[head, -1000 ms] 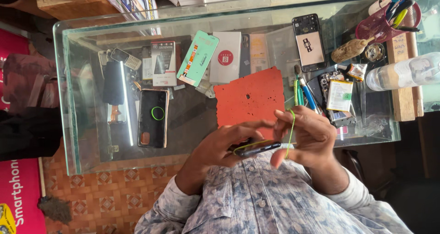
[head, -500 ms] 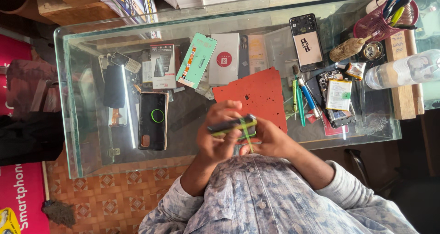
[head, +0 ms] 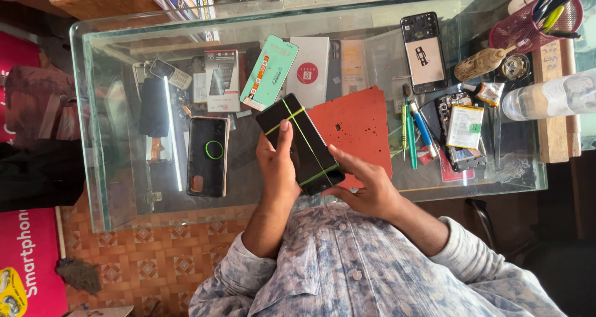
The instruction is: The person reassembles a disassembled smartphone on a glass workbench. They use a green plastic pry tool to adjust internal components, then secure the device by wrapping multiple green rubber bands around it.
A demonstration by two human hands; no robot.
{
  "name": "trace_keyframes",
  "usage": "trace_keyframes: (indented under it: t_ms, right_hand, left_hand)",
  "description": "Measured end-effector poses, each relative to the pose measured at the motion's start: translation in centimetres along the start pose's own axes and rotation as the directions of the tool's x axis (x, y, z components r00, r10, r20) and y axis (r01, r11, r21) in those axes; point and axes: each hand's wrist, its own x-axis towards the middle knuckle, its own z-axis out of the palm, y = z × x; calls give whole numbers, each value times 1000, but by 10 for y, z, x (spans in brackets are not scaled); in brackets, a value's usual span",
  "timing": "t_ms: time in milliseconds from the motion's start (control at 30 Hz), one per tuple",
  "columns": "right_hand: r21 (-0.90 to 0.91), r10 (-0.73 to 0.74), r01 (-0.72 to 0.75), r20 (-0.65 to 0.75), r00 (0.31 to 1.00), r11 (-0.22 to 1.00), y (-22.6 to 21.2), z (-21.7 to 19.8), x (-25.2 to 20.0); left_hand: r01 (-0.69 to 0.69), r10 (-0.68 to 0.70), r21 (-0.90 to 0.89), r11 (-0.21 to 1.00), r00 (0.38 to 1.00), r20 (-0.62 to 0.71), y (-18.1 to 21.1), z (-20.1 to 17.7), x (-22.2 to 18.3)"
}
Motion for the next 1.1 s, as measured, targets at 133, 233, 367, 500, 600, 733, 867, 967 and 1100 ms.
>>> trace_keyframes:
  t_ms: [133, 233, 367, 500, 600, 733, 867, 967, 1100]
  right_hand:
    - [-63, -105, 110, 84, 991, 992, 8, -1, 2]
    - [62, 11, -20, 139, 990, 998, 6, -2, 1]
    - [620, 314, -466, 345, 885, 631, 11, 11, 7]
    - [505, 350, -463, 306, 885, 729, 12, 19, 13]
    - [214, 309, -389, 329, 892, 896, 3, 17, 28]
    - [155, 165, -231, 351, 922, 961, -7, 13, 42]
    - [111, 171, -214, 307, 936, 971, -2, 13, 44]
    - [98, 184, -229, 341, 922, 968, -1, 16, 42]
    - [97, 233, -293, 395, 888, 951, 0, 17, 40]
  left_hand:
    - [23, -23, 18, 1000, 1000, -1, 1, -8, 7]
    - [42, -42, 27, 999, 999, 14, -1, -17, 9]
    - [44, -49, 62, 997, 995, 81, -7, -21, 2]
    - [134, -142, 51, 990, 972, 188, -3, -27, -7]
    - [263, -263, 20, 965, 960, 95, -1, -43, -10]
    - [-142, 171, 472, 870, 985, -20, 25, -97, -6]
    - [-297, 315, 890, 347, 930, 187, 84, -159, 3]
    - [-296, 207, 949, 111, 940, 270, 99, -170, 15]
    - [-199, 33, 976, 85, 980, 197, 106, -156, 26]
